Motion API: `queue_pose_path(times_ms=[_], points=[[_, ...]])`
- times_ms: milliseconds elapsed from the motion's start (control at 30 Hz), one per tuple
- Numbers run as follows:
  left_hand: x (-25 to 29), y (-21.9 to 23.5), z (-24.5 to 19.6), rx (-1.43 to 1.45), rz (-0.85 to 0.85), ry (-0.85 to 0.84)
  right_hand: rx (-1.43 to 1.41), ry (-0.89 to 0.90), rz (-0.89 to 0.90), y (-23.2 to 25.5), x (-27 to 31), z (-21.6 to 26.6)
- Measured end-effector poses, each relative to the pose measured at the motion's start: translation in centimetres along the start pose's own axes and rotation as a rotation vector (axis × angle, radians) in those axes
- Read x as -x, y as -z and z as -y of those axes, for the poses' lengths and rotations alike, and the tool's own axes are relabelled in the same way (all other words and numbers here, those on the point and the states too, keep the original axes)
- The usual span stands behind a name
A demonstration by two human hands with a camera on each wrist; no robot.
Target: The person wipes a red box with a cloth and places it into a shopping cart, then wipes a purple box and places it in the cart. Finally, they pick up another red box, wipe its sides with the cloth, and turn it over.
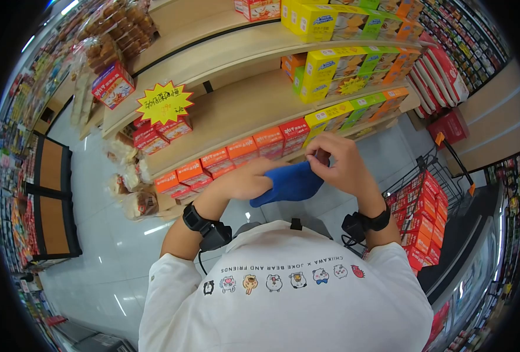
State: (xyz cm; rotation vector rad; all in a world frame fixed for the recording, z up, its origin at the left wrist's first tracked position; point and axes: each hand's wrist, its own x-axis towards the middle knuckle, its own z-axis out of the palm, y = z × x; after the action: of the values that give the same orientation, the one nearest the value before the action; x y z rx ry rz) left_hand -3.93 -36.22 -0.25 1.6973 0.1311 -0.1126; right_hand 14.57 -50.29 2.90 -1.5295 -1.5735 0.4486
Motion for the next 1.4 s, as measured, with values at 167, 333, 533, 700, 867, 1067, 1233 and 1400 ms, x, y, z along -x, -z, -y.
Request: queue_pose_path(times_ms=[167, 333, 533, 700, 867, 1067, 1233, 1400], points=[[1.4, 2.0, 3.7, 0.139, -0.034, 0.021, -0.098, -0.152, 0.082, -2.1, -1.2, -3.0], [1.4, 4.4, 2.4, 0.519, -0.240, 0.117, -0.648, -0.230, 0.298, -3.7, -3.7, -9.5], [-2.0, 7.5, 5.9, 1.071, -0.364, -0.019, -1.255, -0.404, 0.372, -5.3, -5.6, -15.3], [-6.9, 9.7, 3.2, 0.962, -0.489, 0.102, -1.241, -0.635, 0.420, -3.0, -11.5, -16.3], [-10.1, 11.9, 4.4, 0.920, -0.695, 0.018, -1.155, -0.603, 0.442, -1.2, -16.8, -18.6], [-9.4, 13.2, 3.9, 0.961, -0.897, -0.003, -1.171, -0.512, 0.466, -4.3, -20.1, -20.2], [-6.8, 14.3, 4.9, 0.897, -1.007, -0.073, -1.297, -0.579, 0.468, -5.5, -22.2, -17.8], [-3.9, 15.5, 4.0, 0.813, -1.118, -0.141, -1.339, -0.623, 0.534, -7.3, -25.0, -15.9]])
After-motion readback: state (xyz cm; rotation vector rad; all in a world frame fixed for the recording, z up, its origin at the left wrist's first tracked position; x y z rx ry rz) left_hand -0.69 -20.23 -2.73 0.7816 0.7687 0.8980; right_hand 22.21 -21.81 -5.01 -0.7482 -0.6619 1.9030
